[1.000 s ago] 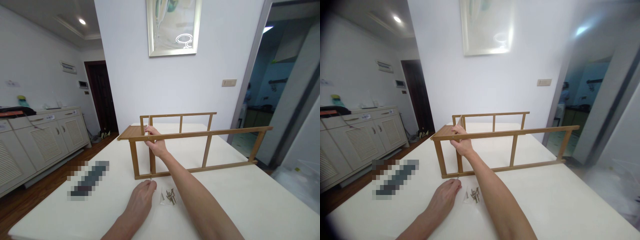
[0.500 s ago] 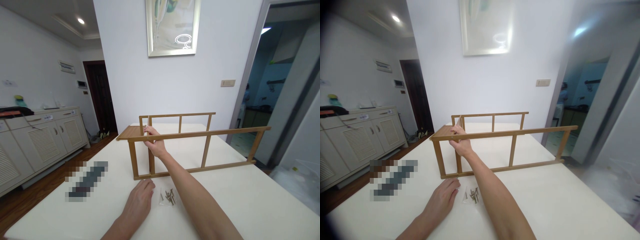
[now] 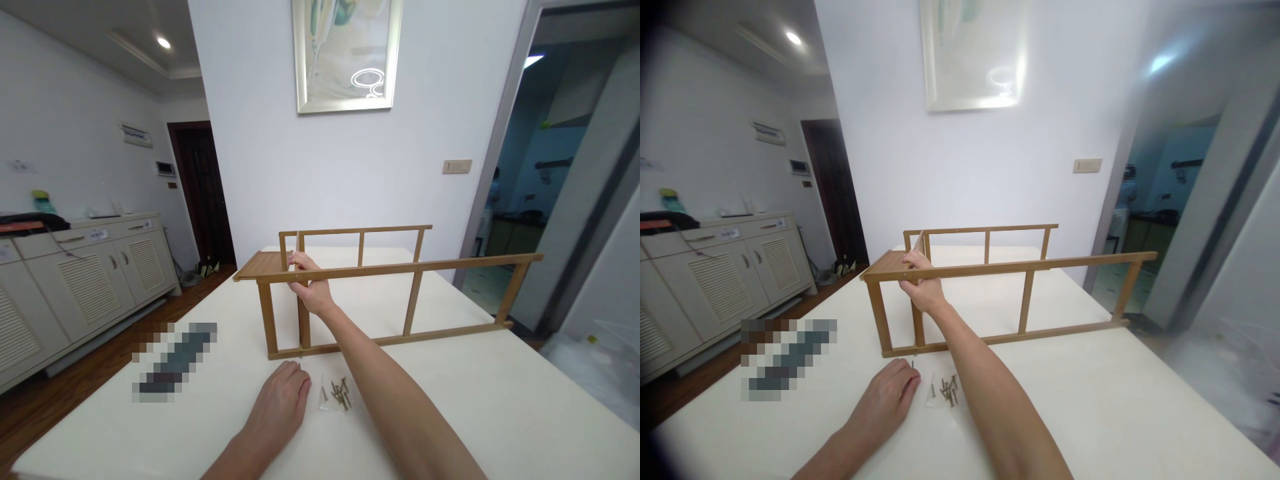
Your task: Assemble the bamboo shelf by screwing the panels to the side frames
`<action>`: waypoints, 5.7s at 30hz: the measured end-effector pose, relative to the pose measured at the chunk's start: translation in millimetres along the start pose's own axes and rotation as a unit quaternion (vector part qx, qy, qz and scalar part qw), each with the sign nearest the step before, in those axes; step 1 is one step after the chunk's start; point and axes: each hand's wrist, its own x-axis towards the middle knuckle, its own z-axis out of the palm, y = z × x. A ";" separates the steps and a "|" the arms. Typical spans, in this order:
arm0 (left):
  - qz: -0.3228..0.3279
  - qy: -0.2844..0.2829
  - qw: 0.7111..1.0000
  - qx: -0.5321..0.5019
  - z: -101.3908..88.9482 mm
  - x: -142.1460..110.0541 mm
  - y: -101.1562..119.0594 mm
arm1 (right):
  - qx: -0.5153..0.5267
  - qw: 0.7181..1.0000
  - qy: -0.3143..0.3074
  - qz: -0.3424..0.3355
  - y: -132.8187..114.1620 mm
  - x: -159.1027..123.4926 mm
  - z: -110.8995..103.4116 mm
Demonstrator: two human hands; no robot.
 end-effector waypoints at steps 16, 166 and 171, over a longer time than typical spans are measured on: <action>-0.306 0.047 0.881 -0.359 -12.5 10.0 -12.0 | -0.010 1.000 -0.001 0.003 0.3 -0.3 -0.3; -0.225 -0.031 0.960 -0.166 -5.7 14.2 -14.4 | -0.007 1.000 -0.003 0.006 2.5 -0.5 -0.7; -0.190 -0.017 0.973 -0.129 -7.6 13.4 -10.4 | 0.004 1.000 -0.006 -0.002 2.7 -0.2 -0.7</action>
